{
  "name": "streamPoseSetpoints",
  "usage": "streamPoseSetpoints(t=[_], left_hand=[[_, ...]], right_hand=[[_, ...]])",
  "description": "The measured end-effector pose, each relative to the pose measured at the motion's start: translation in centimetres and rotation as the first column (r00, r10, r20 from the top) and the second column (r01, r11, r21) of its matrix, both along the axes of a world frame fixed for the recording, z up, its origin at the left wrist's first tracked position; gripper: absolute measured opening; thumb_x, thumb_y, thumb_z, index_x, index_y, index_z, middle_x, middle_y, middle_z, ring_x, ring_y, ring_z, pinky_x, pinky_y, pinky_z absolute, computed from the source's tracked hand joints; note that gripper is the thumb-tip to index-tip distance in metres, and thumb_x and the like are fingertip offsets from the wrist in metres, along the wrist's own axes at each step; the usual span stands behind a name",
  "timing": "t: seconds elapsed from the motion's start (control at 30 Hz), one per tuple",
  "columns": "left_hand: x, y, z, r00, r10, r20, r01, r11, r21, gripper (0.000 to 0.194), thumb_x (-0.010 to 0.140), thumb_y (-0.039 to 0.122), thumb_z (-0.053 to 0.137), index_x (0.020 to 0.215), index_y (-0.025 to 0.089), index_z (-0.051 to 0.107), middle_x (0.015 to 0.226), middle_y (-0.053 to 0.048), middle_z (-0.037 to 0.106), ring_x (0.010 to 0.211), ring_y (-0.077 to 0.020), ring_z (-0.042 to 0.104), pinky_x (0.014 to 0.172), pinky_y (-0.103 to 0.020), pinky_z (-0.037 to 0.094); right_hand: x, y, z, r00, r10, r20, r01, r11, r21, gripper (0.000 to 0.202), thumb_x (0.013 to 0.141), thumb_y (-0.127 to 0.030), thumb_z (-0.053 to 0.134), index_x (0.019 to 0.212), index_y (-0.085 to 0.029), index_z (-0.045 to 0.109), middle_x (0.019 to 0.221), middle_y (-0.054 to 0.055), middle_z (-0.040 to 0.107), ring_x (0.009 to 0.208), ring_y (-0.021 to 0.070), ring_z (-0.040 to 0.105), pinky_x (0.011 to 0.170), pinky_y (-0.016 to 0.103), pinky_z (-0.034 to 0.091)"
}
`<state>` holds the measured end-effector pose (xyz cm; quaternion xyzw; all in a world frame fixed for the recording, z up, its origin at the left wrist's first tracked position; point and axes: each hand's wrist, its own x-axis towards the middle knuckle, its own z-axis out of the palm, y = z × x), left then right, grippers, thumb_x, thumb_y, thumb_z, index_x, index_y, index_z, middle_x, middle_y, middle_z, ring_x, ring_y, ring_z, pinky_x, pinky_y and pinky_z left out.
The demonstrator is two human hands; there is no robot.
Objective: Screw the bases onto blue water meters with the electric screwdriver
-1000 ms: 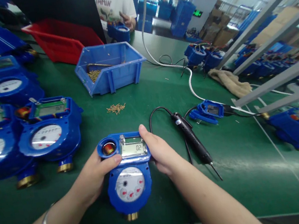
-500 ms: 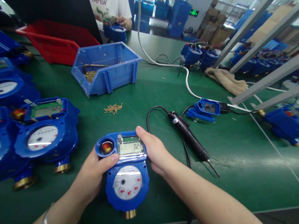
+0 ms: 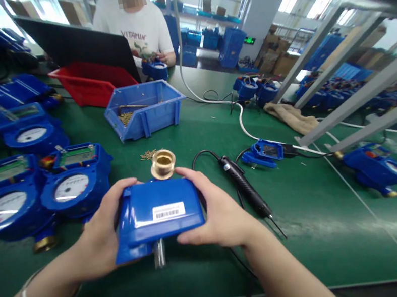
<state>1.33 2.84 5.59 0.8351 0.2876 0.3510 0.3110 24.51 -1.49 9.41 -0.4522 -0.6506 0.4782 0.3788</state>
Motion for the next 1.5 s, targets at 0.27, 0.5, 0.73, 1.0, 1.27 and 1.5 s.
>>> streamPoseSetpoints(t=[0.27, 0.5, 0.73, 1.0, 1.27, 1.5], left_hand=[[-0.8, -1.0, -4.2, 0.996, 0.071, 0.052, -0.075, 0.995, 0.068, 0.067, 0.071, 0.009, 0.063, 0.131, 0.022, 0.035, 0.132, -0.016, 0.046, 0.122, -0.0280, 0.045, 0.105, -0.042, 0.034], [-1.2, -3.0, -3.0, 0.888, 0.429, 0.165, 0.010, 0.342, -0.940, 0.065, 0.073, 0.039, 0.063, 0.128, 0.014, 0.039, 0.132, -0.019, 0.047, 0.114, -0.0307, 0.052, 0.094, -0.044, 0.042], [-0.4, -3.4, -2.4, 0.882, 0.314, 0.350, 0.419, -0.189, -0.888, 0.056, 0.071, 0.063, 0.057, 0.102, 0.017, 0.065, 0.093, -0.008, 0.071, 0.077, -0.0203, 0.065, 0.070, -0.032, 0.051], [-0.1, -2.8, -2.8, 0.924, 0.306, 0.230, 0.261, -0.061, -0.964, 0.035, 0.062, 0.040, 0.072, 0.083, 0.011, 0.070, 0.081, -0.007, 0.072, 0.074, -0.0177, 0.063, 0.070, -0.025, 0.047], [0.2, -2.9, -2.8, 0.922, 0.252, 0.295, 0.301, 0.015, -0.953, 0.032, 0.067, 0.032, 0.065, 0.093, 0.012, 0.065, 0.089, -0.009, 0.070, 0.083, -0.0228, 0.064, 0.077, -0.032, 0.047], [0.9, -3.4, -2.4, 0.919, 0.301, 0.253, 0.244, 0.067, -0.967, 0.053, 0.061, 0.031, 0.074, 0.108, 0.014, 0.056, 0.105, -0.010, 0.067, 0.096, -0.0248, 0.061, 0.084, -0.034, 0.046]], right_hand=[[-1.4, -1.7, -3.0, 0.964, -0.041, 0.261, -0.047, 0.944, 0.325, 0.074, 0.063, -0.007, 0.067, 0.126, -0.025, 0.032, 0.122, 0.008, 0.038, 0.116, 0.0208, 0.043, 0.101, 0.035, 0.037], [-1.7, -3.2, -4.1, 0.950, -0.141, 0.279, 0.023, 0.921, 0.388, 0.072, 0.067, -0.008, 0.062, 0.128, -0.025, 0.029, 0.122, 0.009, 0.036, 0.116, 0.0209, 0.042, 0.101, 0.036, 0.039], [-2.7, -6.5, -7.9, 0.892, -0.206, 0.402, -0.042, 0.848, 0.529, 0.074, 0.069, -0.006, 0.053, 0.135, -0.022, 0.025, 0.130, 0.012, 0.029, 0.129, 0.0279, 0.029, 0.107, 0.046, 0.034], [-3.0, -8.0, -9.5, 0.782, -0.337, 0.524, -0.133, 0.732, 0.669, 0.051, 0.081, -0.019, 0.057, 0.128, -0.018, 0.038, 0.126, 0.019, 0.037, 0.125, 0.0332, 0.039, 0.093, 0.049, 0.048], [-1.2, -4.6, -3.5, 0.824, -0.293, 0.485, -0.113, 0.755, 0.646, 0.044, 0.081, -0.002, 0.045, 0.118, -0.026, 0.047, 0.119, 0.012, 0.053, 0.116, 0.0222, 0.050, 0.091, 0.040, 0.050], [-3.3, -1.8, -1.7, 0.620, -0.191, 0.761, -0.555, 0.578, 0.598, 0.022, 0.089, -0.013, 0.041, 0.086, -0.013, 0.063, 0.094, 0.009, 0.069, 0.101, 0.0277, 0.061, 0.093, 0.053, 0.046]])
